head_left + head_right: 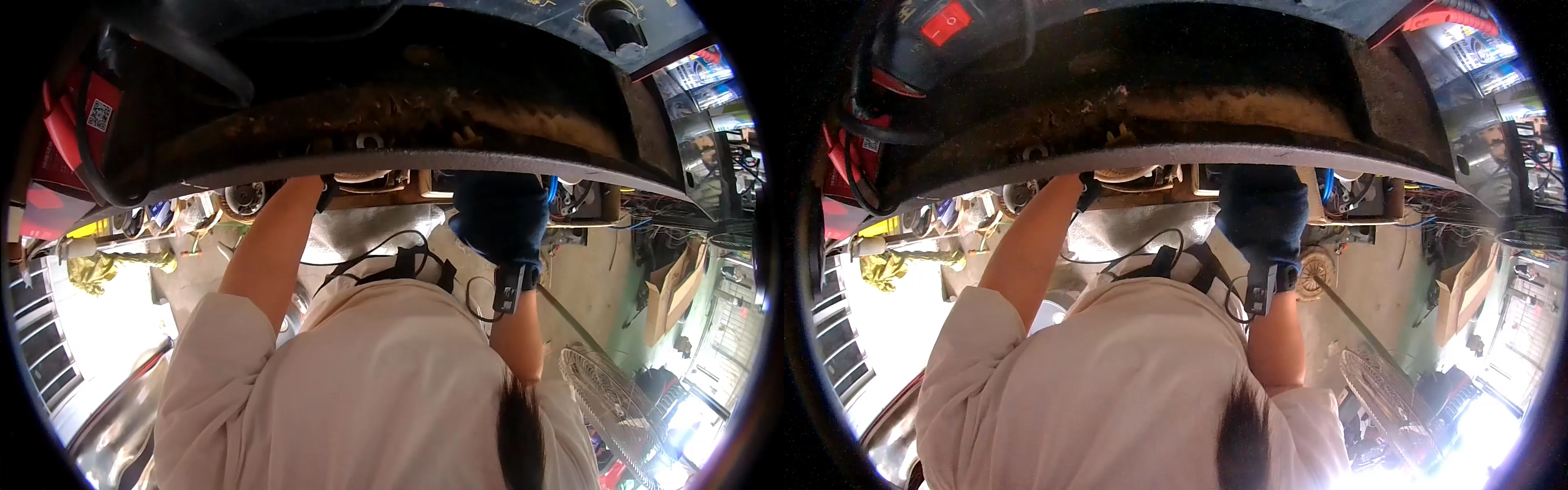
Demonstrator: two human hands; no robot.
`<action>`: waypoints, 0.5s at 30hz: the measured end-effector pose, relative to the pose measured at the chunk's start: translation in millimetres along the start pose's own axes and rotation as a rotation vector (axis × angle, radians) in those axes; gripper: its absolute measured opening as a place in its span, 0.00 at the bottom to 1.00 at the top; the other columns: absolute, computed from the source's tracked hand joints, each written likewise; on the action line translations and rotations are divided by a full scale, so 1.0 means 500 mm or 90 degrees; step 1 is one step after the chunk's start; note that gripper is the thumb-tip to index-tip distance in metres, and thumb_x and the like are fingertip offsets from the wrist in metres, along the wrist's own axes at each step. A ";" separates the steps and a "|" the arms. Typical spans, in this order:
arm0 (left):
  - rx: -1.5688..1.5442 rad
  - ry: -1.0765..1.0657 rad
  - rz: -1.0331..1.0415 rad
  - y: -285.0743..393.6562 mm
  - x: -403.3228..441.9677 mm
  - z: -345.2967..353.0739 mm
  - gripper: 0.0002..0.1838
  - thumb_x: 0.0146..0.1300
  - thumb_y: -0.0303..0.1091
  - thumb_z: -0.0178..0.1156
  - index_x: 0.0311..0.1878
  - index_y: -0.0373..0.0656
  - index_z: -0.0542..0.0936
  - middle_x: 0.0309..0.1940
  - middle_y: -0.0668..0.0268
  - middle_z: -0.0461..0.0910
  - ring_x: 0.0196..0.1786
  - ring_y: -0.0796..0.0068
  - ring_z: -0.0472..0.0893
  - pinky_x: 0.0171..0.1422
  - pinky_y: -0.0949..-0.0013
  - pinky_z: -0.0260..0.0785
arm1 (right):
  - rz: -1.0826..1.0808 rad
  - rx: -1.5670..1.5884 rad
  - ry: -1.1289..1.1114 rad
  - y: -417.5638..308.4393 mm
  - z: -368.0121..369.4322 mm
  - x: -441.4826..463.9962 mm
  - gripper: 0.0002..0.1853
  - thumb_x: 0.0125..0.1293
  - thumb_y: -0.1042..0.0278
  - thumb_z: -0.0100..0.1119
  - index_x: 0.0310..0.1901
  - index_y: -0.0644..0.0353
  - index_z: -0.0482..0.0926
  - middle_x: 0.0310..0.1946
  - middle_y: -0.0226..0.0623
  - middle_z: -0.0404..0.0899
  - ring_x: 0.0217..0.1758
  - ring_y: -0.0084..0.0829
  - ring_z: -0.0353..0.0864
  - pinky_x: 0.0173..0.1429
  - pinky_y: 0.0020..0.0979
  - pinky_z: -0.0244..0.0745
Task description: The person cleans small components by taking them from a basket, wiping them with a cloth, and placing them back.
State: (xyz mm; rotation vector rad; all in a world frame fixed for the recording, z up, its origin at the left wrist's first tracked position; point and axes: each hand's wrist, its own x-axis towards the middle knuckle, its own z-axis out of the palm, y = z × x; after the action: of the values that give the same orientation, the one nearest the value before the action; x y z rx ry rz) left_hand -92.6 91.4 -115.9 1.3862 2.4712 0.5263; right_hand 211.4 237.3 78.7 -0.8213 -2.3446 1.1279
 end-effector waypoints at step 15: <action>0.108 -0.065 0.028 0.011 0.058 0.106 0.11 0.58 0.29 0.63 0.45 0.41 0.82 0.42 0.51 0.81 0.46 0.53 0.81 0.51 0.57 0.73 | 0.264 0.602 0.021 0.039 -0.002 -0.001 0.22 0.68 0.50 0.49 0.52 0.59 0.77 0.51 0.36 0.79 0.52 0.37 0.77 0.60 0.36 0.68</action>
State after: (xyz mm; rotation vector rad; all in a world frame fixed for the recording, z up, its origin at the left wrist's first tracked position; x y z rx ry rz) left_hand -82.3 128.9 -162.9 1.4939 2.4560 0.2516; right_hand 218.8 247.1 63.7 -0.9189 -1.3287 2.0982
